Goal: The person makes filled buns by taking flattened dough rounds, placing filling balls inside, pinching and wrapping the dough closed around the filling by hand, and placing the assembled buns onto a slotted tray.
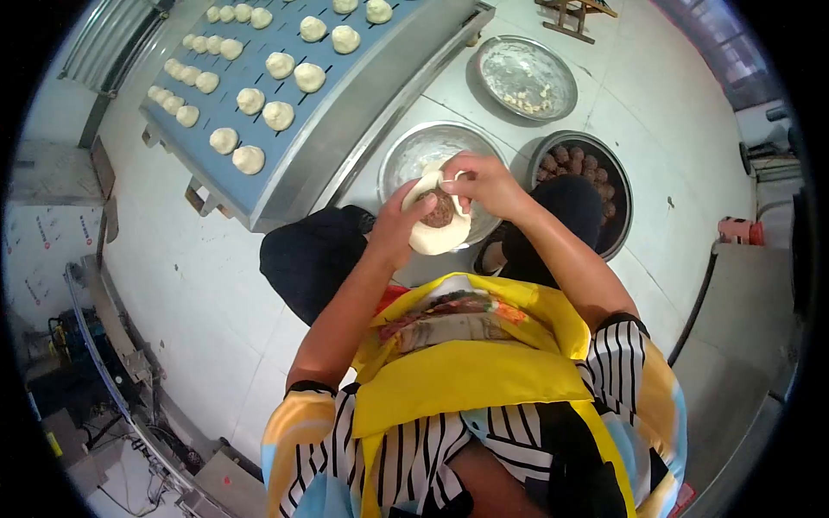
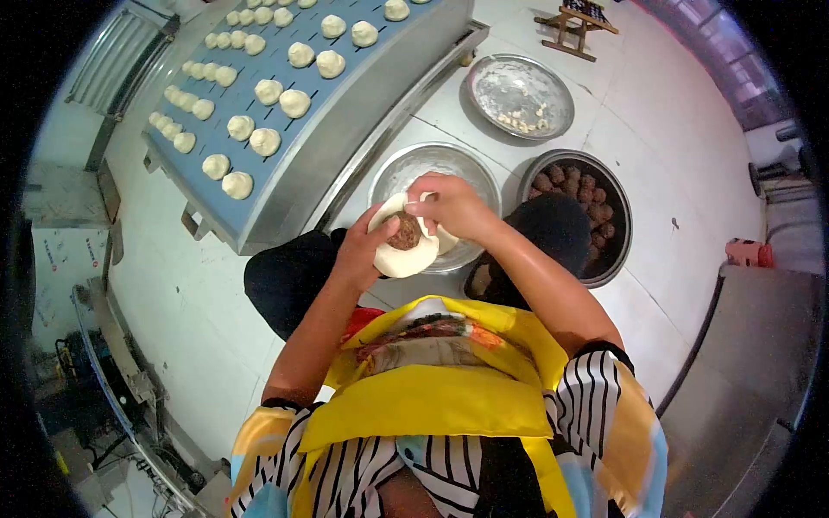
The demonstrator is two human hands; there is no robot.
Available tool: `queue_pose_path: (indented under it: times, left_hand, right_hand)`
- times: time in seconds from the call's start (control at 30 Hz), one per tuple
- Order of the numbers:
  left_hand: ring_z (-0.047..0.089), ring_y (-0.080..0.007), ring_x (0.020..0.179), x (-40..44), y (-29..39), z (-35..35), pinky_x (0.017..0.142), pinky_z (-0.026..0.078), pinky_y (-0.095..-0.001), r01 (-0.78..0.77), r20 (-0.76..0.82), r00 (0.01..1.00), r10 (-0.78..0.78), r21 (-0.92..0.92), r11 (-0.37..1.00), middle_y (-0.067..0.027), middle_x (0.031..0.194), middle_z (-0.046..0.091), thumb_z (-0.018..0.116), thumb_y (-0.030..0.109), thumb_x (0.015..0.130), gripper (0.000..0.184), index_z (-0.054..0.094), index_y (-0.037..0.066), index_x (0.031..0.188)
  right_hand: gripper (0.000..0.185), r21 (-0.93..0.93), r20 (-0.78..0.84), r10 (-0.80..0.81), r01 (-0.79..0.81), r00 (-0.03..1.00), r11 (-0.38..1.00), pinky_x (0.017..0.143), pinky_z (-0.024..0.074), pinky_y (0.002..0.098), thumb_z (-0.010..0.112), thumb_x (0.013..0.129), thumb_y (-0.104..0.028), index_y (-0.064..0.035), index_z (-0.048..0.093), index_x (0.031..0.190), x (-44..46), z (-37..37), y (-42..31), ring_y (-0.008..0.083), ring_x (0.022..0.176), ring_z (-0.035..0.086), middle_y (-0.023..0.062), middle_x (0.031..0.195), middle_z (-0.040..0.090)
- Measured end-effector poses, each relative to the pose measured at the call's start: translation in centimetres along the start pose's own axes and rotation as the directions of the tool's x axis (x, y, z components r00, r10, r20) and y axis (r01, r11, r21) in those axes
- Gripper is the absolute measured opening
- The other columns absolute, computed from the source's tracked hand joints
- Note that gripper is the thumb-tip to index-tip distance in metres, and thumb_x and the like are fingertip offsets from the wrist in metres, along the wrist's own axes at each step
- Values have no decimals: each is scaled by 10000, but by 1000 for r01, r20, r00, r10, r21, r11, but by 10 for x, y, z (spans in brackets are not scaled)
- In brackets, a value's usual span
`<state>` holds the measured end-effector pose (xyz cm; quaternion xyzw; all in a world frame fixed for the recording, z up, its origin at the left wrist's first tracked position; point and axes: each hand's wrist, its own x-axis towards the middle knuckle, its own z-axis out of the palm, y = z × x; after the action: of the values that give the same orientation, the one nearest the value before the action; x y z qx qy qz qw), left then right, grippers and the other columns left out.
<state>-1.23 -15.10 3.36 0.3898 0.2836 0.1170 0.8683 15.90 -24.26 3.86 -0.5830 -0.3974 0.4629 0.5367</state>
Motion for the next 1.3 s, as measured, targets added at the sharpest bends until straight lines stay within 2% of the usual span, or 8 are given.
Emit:
queue_pose_path:
  times: [0.1, 0.3, 0.4, 0.53, 0.7, 0.9, 1.2, 1.3]
  left_hand:
    - [605, -198, 1006, 12, -3, -2, 843, 510, -320, 14, 72, 997, -12, -29, 999, -117, 1119, 583, 671, 190, 833, 500, 473, -4, 1250]
    - [570, -202, 1068, 0, 2, 2, 890, 483, -330, -14, 75, 997, 13, 7, 1000, -127, 1156, 558, 680, 174, 821, 545, 444, -6, 1278]
    - [563, -204, 1069, -1, 2, -4, 896, 474, -331, 8, 63, 998, -12, 69, 998, -125, 1152, 556, 683, 170, 815, 557, 440, -8, 1283]
    - [586, -208, 1049, 7, 4, -13, 887, 491, -323, 80, 158, 982, -104, 154, 985, -142, 1185, 549, 675, 190, 827, 582, 418, -3, 1311]
    - [602, -175, 975, 19, -13, -19, 820, 504, -308, -99, -21, 994, 109, 282, 954, -126, 1106, 592, 684, 209, 827, 500, 498, -5, 1239]
    - [607, -159, 926, 16, -14, -30, 794, 501, -296, -93, 49, 996, 81, 390, 916, -115, 1078, 607, 692, 213, 825, 474, 525, 7, 1218]
    - [622, -154, 868, 27, -18, -26, 752, 501, -281, -151, -60, 970, 234, 605, 781, -102, 995, 643, 674, 200, 828, 408, 570, 21, 1179]
    - [623, -144, 852, 27, -18, -28, 746, 497, -275, -198, 21, 970, 241, 640, 742, -100, 981, 653, 667, 208, 828, 388, 585, 23, 1160]
  right_hand:
    - [110, -307, -46, -124, 104, 991, 946, 479, 440, 257, 658, 835, -63, 7, 579, 804, -3, 0, -1, 108, 531, 546, 23, 798, 518]
    - [77, -110, -134, 70, -85, 988, 990, 471, 452, 246, 666, 808, -7, -4, 600, 850, -6, 2, -14, 108, 562, 533, 28, 764, 482]
    - [91, -172, -2, -173, 170, 985, 970, 479, 451, 237, 670, 806, -12, -7, 602, 865, -7, 1, -8, 94, 564, 534, 29, 737, 508]
    - [84, -211, 10, -16, 17, 1000, 977, 498, 467, 258, 660, 812, -18, 3, 600, 867, -3, -4, -5, 111, 576, 552, 43, 748, 530]
    - [87, -90, -80, 149, -156, 986, 984, 522, 494, 272, 661, 804, -18, 21, 595, 844, 0, -4, 7, 139, 599, 573, 67, 809, 525]
    - [75, -152, 79, -100, 111, 992, 982, 521, 466, 229, 654, 821, 5, -8, 583, 839, -6, -6, 7, 113, 600, 578, 32, 723, 566]
    - [110, -140, -66, 158, -166, 985, 976, 528, 511, 249, 672, 777, 15, 12, 592, 852, -4, -2, 5, 130, 659, 578, 63, 815, 484]
    - [118, -228, 54, -61, 72, 997, 971, 533, 513, 253, 669, 776, 15, 16, 592, 865, -7, -3, 11, 143, 662, 582, 69, 817, 492]
